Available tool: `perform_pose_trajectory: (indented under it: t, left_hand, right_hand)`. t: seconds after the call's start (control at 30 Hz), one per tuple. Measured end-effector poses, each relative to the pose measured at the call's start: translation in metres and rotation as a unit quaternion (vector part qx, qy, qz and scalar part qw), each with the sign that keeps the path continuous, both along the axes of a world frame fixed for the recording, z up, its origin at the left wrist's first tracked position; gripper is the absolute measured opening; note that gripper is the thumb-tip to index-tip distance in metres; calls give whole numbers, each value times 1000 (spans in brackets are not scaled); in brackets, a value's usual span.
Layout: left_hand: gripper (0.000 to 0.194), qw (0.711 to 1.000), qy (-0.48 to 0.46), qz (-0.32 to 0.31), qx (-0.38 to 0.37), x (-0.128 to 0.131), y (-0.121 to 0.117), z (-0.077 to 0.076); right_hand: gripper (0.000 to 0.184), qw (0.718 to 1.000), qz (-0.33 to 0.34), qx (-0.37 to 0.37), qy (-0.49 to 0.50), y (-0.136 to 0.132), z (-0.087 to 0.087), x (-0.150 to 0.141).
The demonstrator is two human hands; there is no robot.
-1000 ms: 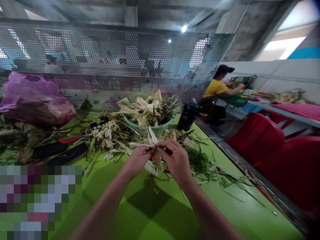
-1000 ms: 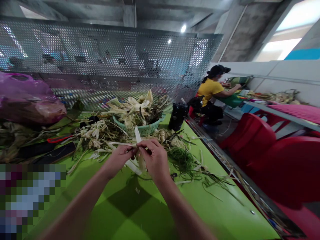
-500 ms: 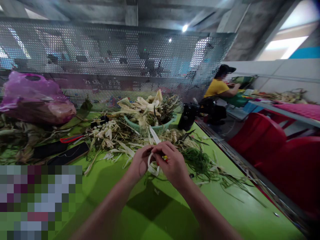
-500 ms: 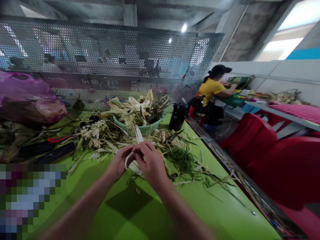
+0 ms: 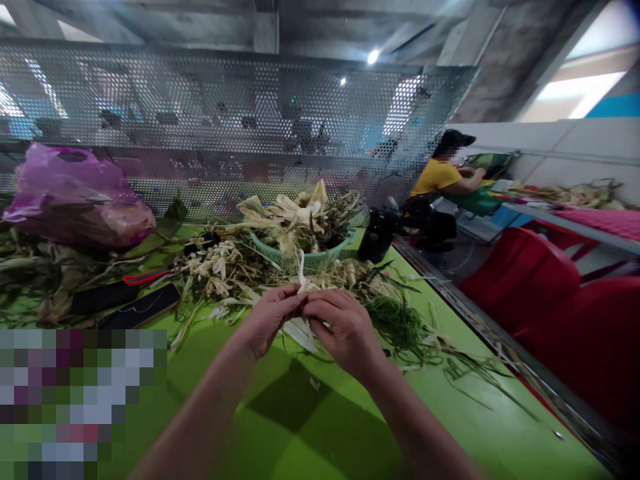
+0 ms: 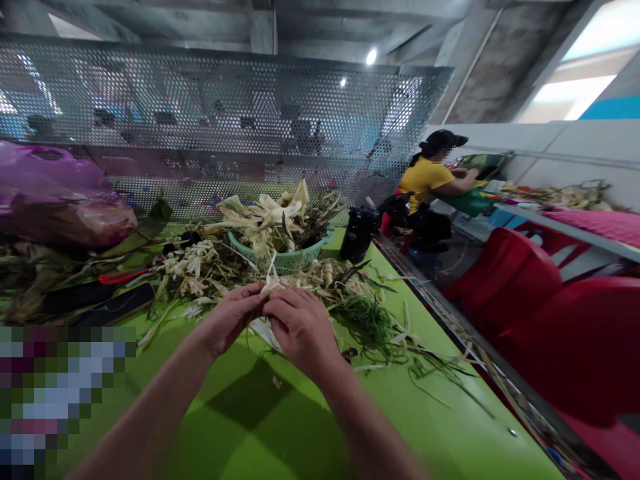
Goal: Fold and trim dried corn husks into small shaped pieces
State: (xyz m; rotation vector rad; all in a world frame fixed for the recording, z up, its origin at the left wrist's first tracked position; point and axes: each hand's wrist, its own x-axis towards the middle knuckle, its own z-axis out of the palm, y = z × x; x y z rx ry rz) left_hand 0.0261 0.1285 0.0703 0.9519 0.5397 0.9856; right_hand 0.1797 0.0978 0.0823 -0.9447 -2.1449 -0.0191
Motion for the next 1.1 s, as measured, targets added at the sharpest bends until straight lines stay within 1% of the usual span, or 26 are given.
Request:
perform_pose_trajectory:
  t: [0.13,0.23,0.37,0.53,0.6,0.7,0.77,0.83,0.9,1.0,1.1]
  left_hand:
    - [26,1000,4,5,5,2,2,1]
    - [28,1000,0,26,1,3,1,1]
    - [31,998,-19,52,-22,3,0,1]
    - [31,997,-40,56,-35,3,-1,1]
    - [30,997,-35,60,-28,2,-1,2]
    - [26,996,-23,78,-21,1,0,4]
    - [23,996,-14,84,-23,1,0,4]
    - [22,996,-11,79,-29,1,1,4]
    - [20,997,-22,67,-36,1,1,2]
    - [18,996,-46,54,-55,1,1,0]
    - [17,993,-58,63,-79,1,1,2]
  right_hand:
    - [12,999,-35,11,-38,-3,1,-2]
    - [13,998,-43,16,-51,-5,2,-4]
    - [12,998,-35,10,-53,-6,2,-5]
    - [13,999,-3,-10,-53,-7,4,-6]
    - [14,999,6,-17,-28,-7,5,-6]
    - [19,996,19,-42,70,-7,6,-4]
    - [26,988,10,-66,142,-5,5,-1]
    - [25,979,-16,-86,186,-2,4,2]
    - [18,974,-41,-93,204,1,1,4]
    - [5,974,-57,-100,196,4,-1,5]
    - [6,976,-60,-110,181,3,-1,5]
